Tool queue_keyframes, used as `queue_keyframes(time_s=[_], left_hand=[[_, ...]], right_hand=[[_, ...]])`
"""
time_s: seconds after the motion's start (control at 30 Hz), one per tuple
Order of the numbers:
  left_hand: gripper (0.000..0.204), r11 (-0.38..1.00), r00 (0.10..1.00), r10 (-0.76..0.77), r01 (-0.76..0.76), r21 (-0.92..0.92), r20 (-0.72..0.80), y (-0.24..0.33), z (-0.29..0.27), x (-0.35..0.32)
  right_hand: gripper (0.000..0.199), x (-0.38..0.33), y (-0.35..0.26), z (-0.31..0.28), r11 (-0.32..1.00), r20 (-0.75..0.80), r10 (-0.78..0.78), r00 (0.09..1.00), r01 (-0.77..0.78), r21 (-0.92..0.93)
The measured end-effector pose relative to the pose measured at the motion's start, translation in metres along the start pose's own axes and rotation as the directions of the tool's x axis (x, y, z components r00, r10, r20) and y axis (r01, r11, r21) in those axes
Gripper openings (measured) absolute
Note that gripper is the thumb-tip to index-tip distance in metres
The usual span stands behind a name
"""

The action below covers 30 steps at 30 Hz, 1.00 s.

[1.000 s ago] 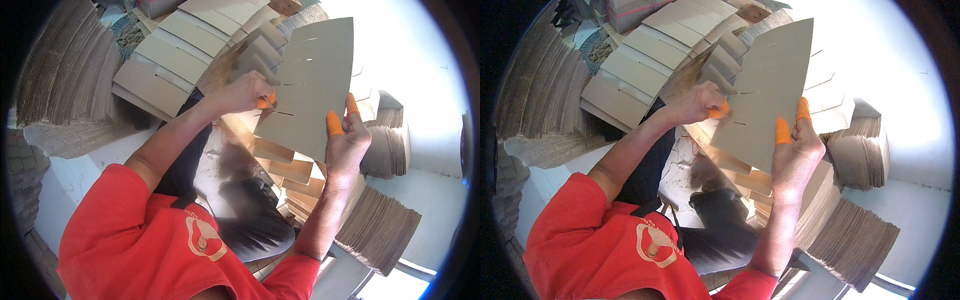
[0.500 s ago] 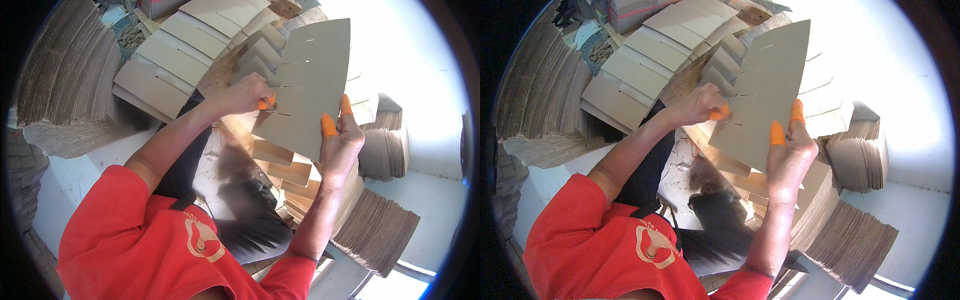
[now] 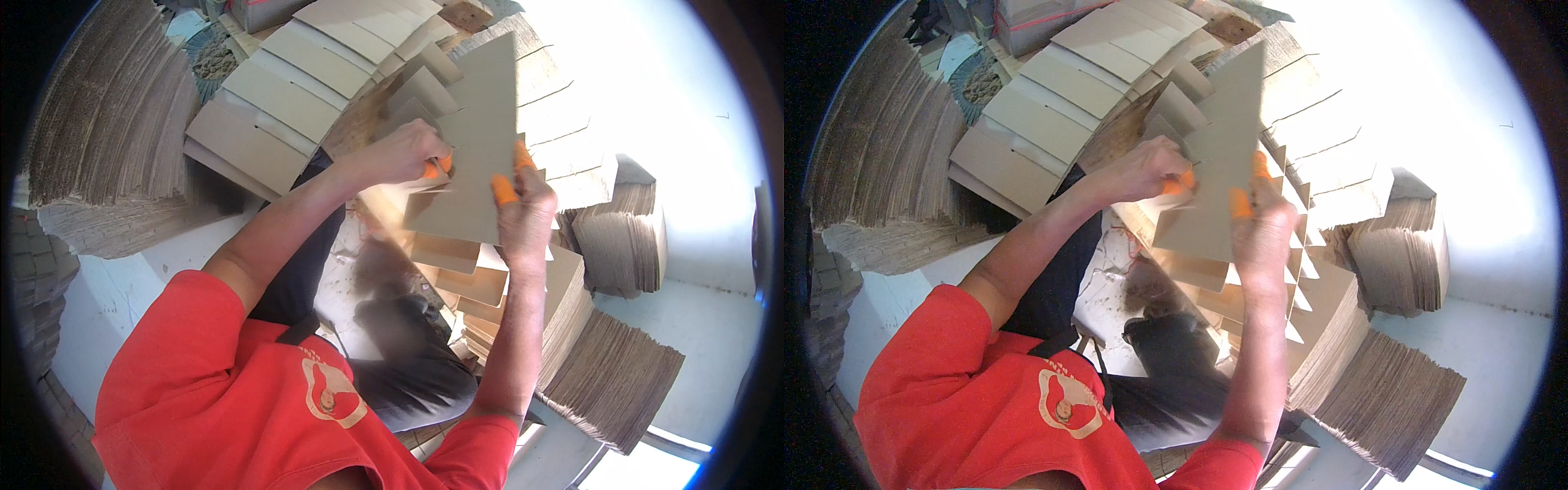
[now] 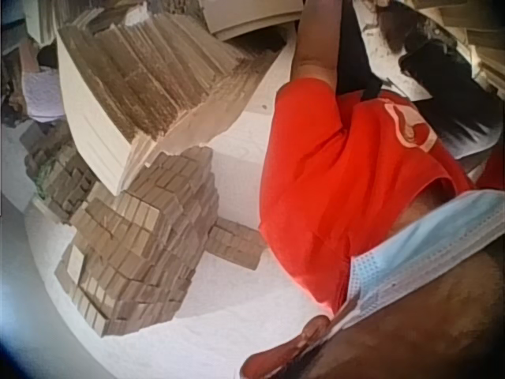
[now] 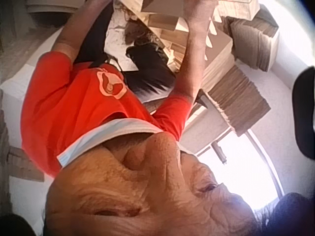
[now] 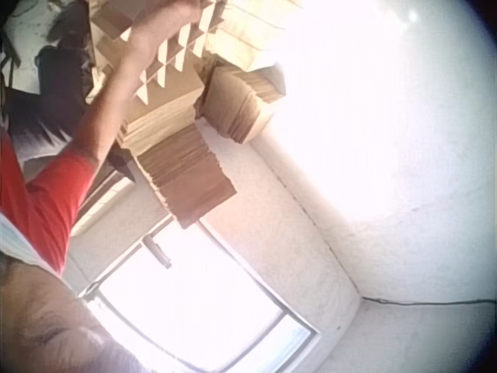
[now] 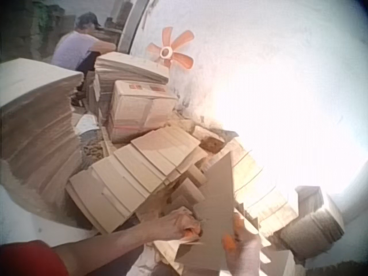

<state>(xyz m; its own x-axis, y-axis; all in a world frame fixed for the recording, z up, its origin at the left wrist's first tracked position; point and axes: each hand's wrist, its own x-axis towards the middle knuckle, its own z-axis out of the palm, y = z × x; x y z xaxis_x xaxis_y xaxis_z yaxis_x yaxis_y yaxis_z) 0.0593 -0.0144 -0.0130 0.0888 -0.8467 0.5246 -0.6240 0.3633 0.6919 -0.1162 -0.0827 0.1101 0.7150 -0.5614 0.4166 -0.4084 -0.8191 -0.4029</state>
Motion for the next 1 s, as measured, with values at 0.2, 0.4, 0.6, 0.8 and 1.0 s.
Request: queue_keyframes(time_s=[0.2,0.4,0.6,0.8,1.0], left_hand=[[0.014,0.997,0.999,-0.033,0.031,0.067,0.037,-0.003,-0.002,0.001],[0.013,0.995,0.999,-0.05,0.048,0.083,0.016,-0.001,-0.003,0.001],[0.016,1.0,1.0,0.004,-0.004,0.024,-0.003,-0.007,0.005,0.0],[0.013,0.996,0.999,0.036,-0.034,0.081,-0.019,0.001,0.002,-0.004],[0.025,0.998,0.996,-0.051,0.049,0.026,0.074,0.004,-0.005,-0.005]], right_hand=[[0.04,0.017,0.003,0.001,0.995,0.262,0.062,0.963,-0.041,-0.086],[0.059,0.042,-0.034,-0.006,0.896,0.562,0.351,0.749,-0.443,0.03],[0.054,0.028,-0.016,0.009,0.941,0.544,0.331,0.771,-0.312,-0.13],[0.043,0.016,-0.011,0.013,0.946,0.556,0.323,0.766,-0.247,-0.21],[0.048,-0.034,-0.006,0.041,0.956,0.505,0.288,0.813,-0.27,-0.111]])
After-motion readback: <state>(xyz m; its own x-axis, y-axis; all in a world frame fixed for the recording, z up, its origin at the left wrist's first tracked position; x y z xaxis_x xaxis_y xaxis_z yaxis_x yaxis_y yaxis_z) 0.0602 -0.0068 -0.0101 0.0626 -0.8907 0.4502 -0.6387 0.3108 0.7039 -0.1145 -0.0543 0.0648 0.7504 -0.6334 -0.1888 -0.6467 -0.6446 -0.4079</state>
